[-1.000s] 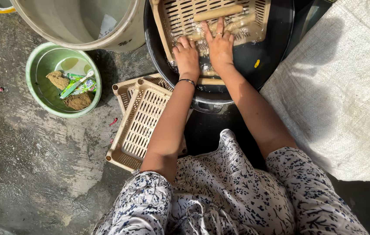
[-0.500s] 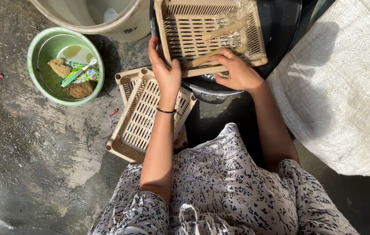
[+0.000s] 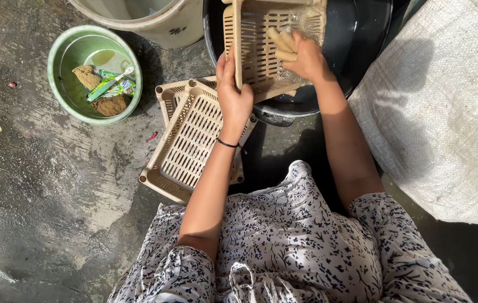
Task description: The person assembles a multi-tiered plastic rack by hand and then scrubs the surfaces with a sponge and soapy water.
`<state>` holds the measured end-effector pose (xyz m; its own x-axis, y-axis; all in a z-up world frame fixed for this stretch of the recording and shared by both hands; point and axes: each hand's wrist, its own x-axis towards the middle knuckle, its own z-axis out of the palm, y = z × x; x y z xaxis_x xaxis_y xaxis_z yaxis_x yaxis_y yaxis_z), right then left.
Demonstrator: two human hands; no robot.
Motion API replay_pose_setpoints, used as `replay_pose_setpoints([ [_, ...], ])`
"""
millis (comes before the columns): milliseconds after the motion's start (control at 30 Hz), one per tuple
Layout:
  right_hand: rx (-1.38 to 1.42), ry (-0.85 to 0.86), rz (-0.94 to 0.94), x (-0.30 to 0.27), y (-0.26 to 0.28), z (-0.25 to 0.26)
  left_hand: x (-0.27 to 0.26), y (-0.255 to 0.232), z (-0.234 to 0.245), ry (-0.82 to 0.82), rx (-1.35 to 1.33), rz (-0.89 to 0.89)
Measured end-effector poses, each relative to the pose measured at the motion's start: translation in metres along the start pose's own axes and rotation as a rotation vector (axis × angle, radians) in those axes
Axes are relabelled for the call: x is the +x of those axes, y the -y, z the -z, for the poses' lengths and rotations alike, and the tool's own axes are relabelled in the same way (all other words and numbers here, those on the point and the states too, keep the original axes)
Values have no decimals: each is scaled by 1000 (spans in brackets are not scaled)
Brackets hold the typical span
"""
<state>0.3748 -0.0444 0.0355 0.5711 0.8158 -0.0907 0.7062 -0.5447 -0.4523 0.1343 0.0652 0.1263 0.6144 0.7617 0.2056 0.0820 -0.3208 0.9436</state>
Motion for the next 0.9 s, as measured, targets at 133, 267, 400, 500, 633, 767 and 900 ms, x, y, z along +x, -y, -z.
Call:
replay_pose_setpoints([
  [133,158,-459,-75,0,-22,-4,-8,-54,14,53,133,4],
  [267,307,-670,-178,-4,-43,-5,-9,-89,30,-43,463,-297],
  [400,346,-735,-268,-7,-58,-4,-12,-92,45,-96,575,-402],
  [500,23,-802,-130,-16,-34,2,-13,-75,56,-124,509,-402],
  [633,68,-802,14,-67,30,16,-14,-45,60,-250,378,-388],
  [767,155,-751,475,-161,81,-19,-15,-23,69,-290,-52,-186],
  [900,-8,-594,544,-203,96,-44,-12,-5,64,-324,-344,35],
])
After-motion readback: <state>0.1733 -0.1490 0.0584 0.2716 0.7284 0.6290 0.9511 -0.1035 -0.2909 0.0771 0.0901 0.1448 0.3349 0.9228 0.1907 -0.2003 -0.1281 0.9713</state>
